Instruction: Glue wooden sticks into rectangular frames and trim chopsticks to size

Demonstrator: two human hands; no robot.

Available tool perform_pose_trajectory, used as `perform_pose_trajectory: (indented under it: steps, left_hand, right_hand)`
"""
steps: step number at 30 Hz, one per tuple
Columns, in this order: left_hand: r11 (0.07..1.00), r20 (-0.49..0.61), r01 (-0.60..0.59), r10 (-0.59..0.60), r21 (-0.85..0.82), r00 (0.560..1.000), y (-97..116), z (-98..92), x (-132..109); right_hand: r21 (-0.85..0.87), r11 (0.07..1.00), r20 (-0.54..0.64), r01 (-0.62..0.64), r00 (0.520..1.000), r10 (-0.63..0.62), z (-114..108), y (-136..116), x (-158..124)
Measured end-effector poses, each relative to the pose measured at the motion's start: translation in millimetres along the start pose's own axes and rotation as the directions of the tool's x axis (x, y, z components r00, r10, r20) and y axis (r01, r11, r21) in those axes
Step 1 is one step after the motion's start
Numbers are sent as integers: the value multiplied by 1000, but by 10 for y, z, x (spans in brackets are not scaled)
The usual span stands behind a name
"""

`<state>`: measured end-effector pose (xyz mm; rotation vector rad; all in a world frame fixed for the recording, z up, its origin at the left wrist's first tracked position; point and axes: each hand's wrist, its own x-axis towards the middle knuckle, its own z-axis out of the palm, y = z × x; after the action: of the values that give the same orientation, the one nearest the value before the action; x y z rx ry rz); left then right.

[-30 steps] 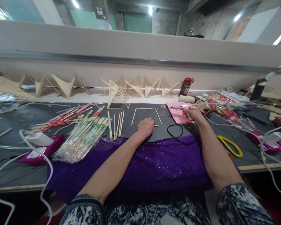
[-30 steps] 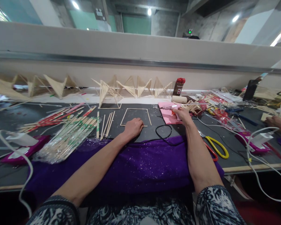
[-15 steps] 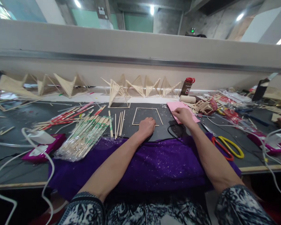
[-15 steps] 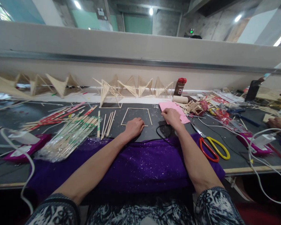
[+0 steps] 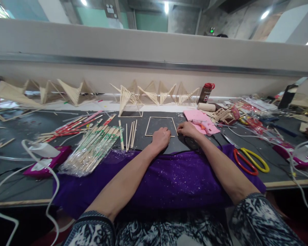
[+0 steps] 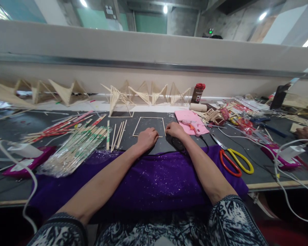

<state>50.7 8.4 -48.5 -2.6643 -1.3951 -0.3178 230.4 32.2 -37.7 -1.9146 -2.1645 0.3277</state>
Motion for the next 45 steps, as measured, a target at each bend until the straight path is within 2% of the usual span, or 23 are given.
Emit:
perform_pose_trajectory:
  steps: [7,17,22,25,37,45]
  left_hand:
    - [1000,-12,-3,3,17,1000,2,11,3]
    - [999,-26,0,1,39,1000,5,16,9]
    - [998,-20,-6,7,58,1000,7,8,4]
    - [999,-7,-4,5,52,1000,10,-4,1]
    - [1000,18,10,-11,26,1000,22,-27,9]
    - [999,-2,6,-6,40,1000,16,-6,15]
  right_hand:
    - [36,991,-44,126,991,-125,33,61,-23]
    - [36,979,-110,201,974,-196,138,115,5]
    - [61,927,-103,370,926,-363,171,174,41]
    - [48,902,-96,429,901,-423,173,204,58]
    - [38,897,-115,439,894,-433,217,211,107]
    - [58,890,-128,452,888,-442,232,227,118]
